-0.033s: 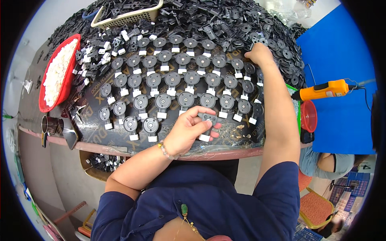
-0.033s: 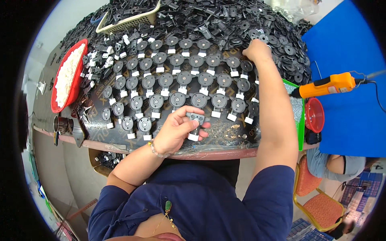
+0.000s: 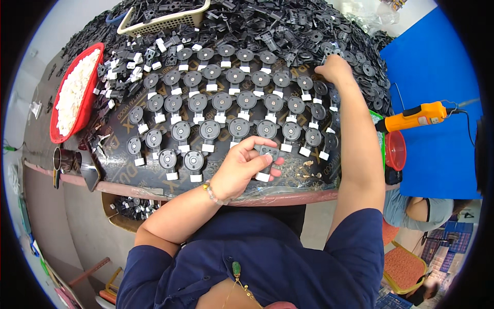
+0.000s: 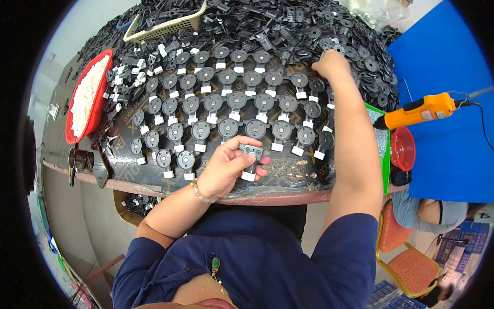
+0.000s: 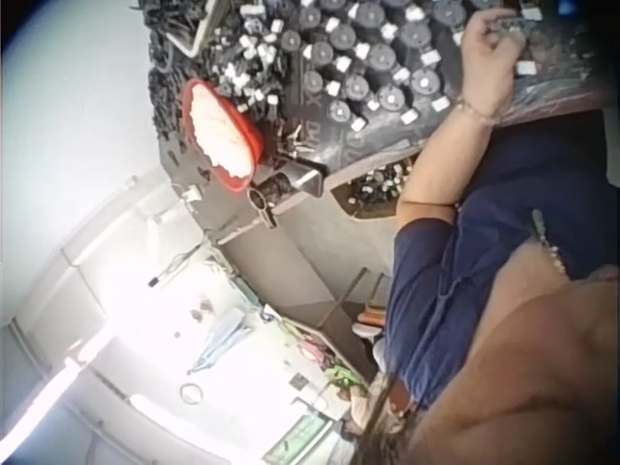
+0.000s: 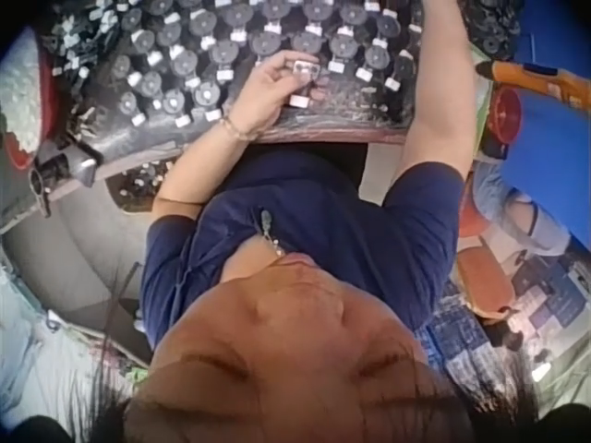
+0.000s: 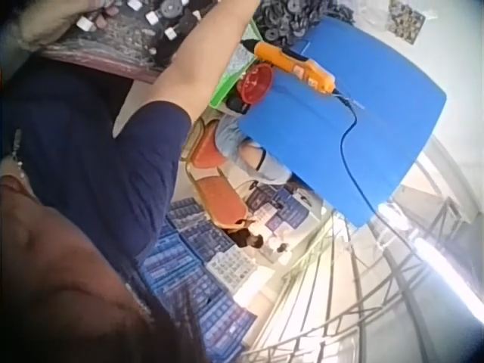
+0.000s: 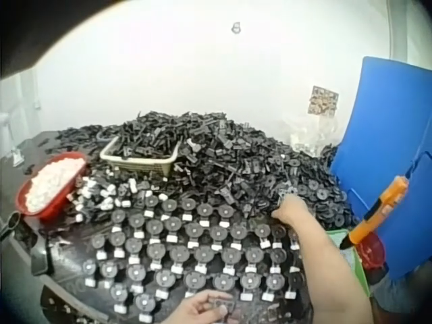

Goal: Assembling small plastic components by hand and then securing them with an electric screwdriver.

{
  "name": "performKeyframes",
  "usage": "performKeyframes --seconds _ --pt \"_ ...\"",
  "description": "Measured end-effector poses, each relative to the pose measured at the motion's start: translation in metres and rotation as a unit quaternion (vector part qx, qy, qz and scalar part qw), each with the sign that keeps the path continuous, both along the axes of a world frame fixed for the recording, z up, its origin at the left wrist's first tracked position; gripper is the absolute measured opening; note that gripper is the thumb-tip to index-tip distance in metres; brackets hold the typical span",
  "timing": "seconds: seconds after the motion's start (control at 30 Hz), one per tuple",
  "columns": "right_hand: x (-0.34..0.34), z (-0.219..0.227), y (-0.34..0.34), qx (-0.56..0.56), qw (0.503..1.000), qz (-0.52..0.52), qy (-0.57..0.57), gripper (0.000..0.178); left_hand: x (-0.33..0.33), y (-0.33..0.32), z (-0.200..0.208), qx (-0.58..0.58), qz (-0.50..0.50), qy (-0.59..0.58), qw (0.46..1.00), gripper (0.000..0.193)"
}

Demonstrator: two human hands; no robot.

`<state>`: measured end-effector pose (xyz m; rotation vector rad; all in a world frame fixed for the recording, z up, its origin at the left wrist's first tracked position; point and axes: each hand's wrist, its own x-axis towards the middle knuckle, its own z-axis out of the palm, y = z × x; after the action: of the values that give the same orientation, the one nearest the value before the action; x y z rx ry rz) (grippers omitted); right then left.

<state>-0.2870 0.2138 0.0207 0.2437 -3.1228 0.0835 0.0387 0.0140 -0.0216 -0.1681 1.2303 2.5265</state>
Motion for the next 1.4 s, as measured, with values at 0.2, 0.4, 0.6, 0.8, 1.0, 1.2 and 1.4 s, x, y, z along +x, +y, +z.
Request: performKeyframes --seconds 0.2,0.4,0.6,0.8,1.0,1.2,1.4 --pt "0.115 0.057 -0.011 -0.31 0.932 0.131 -0.135 0.02 -0.001 -0.003 0.004 0.031 0.022 -0.015 0.999 0.028" --pt "0.254 0.046 0.002 -0.166 0.932 0.293 -0.132 0.036 0.001 -0.004 0.001 0.046 0.055 -0.007 0.997 0.026" --pt "0.301 -0.002 0.017 -0.147 0.97 0.168 -0.092 0.048 -0.001 -0.002 0.001 0.007 0.042 0.001 0.999 0.029" --pt "0.293 0.005 0.039 -0.233 0.919 0.301 -0.1 0.052 -0.001 -0.005 0.002 0.075 0.041 -0.005 0.996 0.033" --pt "0.286 -0.001 0.037 -0.226 0.907 0.341 -0.097 0.045 -0.001 0.002 0.004 0.052 0.052 0.004 0.997 0.036" --pt "0.283 0.01 0.017 -0.393 0.887 0.242 -0.022 0.045 0.0 0.001 0.001 0.055 0.05 0.015 0.997 0.037" --pt "0.274 0.011 -0.011 -0.365 0.884 0.269 0.109 0.048 0.001 0.002 -0.005 0.057 0.028 0.019 0.998 0.037"
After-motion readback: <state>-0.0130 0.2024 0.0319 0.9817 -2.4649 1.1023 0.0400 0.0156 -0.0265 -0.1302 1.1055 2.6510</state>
